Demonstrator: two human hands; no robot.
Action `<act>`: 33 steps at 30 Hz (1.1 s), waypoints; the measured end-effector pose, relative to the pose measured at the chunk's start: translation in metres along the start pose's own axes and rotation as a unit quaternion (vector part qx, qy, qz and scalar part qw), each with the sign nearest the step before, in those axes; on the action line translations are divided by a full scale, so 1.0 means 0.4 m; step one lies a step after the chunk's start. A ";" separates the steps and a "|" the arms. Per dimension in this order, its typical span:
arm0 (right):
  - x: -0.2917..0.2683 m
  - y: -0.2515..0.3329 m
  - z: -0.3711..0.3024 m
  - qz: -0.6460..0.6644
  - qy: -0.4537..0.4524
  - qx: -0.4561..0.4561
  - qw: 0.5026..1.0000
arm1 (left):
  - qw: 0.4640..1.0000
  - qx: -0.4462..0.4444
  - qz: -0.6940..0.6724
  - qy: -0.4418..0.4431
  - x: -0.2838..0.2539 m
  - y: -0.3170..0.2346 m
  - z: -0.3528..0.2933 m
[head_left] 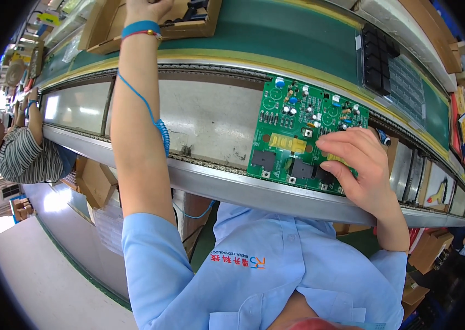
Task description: The person assembles electronic components onto printed circuit boards by hand, taking electronic capacitors and black components from plastic trays and a packaging box and inserting them into the boards.
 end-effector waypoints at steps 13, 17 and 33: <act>-0.081 -0.015 0.081 0.109 -0.015 0.075 0.991 | 0.883 -0.294 0.089 0.354 0.121 0.188 -0.438; -0.077 0.016 0.148 0.023 -0.119 -0.063 0.991 | 0.910 -0.248 0.156 0.294 0.151 0.280 -0.549; -0.016 0.036 0.200 -0.170 -0.184 -0.198 0.947 | 0.908 -0.226 0.273 0.224 0.154 0.376 -0.659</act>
Point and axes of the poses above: each hand's wrist, its own z-axis towards the middle knuckle, its own x-axis out of the palm, y = z × x, the point moved 2 cm from there along z, towards the middle knuckle, and after that the axes turned 14 degrees about x, right-handed, at the moved point
